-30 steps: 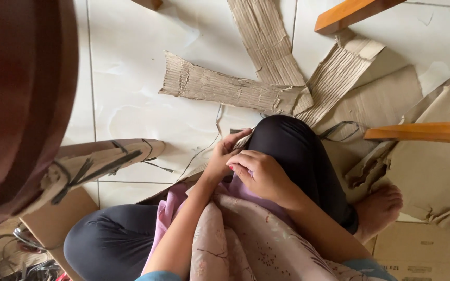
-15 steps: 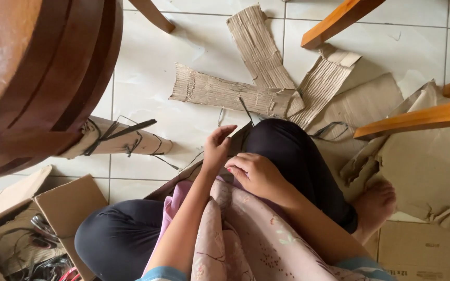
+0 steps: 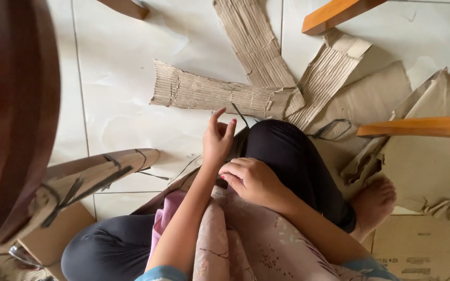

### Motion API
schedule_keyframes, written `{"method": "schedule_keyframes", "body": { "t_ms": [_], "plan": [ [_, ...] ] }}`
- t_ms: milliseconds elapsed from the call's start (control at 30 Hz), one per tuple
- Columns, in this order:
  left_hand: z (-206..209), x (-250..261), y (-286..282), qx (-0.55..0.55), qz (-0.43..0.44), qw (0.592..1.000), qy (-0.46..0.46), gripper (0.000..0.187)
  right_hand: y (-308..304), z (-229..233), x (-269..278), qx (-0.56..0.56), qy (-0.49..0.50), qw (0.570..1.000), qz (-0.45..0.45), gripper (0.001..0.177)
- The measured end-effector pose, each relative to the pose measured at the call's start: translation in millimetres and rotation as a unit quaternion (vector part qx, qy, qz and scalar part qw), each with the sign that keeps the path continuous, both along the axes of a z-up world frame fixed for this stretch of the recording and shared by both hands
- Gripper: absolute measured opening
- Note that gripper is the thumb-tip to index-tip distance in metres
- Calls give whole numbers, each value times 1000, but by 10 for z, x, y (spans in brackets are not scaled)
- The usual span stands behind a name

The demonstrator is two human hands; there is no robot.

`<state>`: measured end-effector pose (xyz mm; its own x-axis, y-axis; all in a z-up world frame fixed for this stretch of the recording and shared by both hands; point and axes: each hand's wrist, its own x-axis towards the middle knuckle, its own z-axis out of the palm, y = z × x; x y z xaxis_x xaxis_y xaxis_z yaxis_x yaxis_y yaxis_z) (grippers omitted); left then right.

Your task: Wrapping the legs of a wooden stool with corrugated cardboard and securing it with wire for protection during shipping or storage.

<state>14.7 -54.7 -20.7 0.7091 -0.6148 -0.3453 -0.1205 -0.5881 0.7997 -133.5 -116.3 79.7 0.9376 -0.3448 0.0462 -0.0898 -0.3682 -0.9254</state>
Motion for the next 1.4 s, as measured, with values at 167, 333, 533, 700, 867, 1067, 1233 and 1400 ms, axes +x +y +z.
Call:
{"method": "schedule_keyframes", "body": {
  "t_ms": [167, 333, 533, 700, 867, 1067, 1233, 1400],
  "plan": [
    [-253, -10, -297, -32, -1, 987, 154, 31, -113, 2, 49, 26, 6, 1000, 2, 9],
    [-578, -40, -153, -77, 28, 971, 226, 32, -104, -5, 21, 40, -4, 999, -4, 8],
    [-412, -51, 383, 193, -95, 969, 125, 34, 21, 3, -49, 8, -27, 1000, 2, 9],
    [251, -284, 805, 36, -162, 984, 59, 17, 206, 88, -179, -35, -35, 999, -17, 9],
    [1290, -456, 1175, 44, -148, 986, 54, 27, 342, 121, -256, 8, -66, 996, -66, 41],
    [1971, -726, 1409, -126, -132, 982, 40, 37, 611, 229, -221, 150, -136, 978, 45, 37],
    [2071, -769, 1657, -212, -103, 972, -21, 39, 535, 88, -229, 198, -131, 971, 30, 20],
    [2393, -842, 1762, -223, -70, 967, -104, 15, 429, 179, -192, 212, -258, 935, -123, 38]
  ]
}}
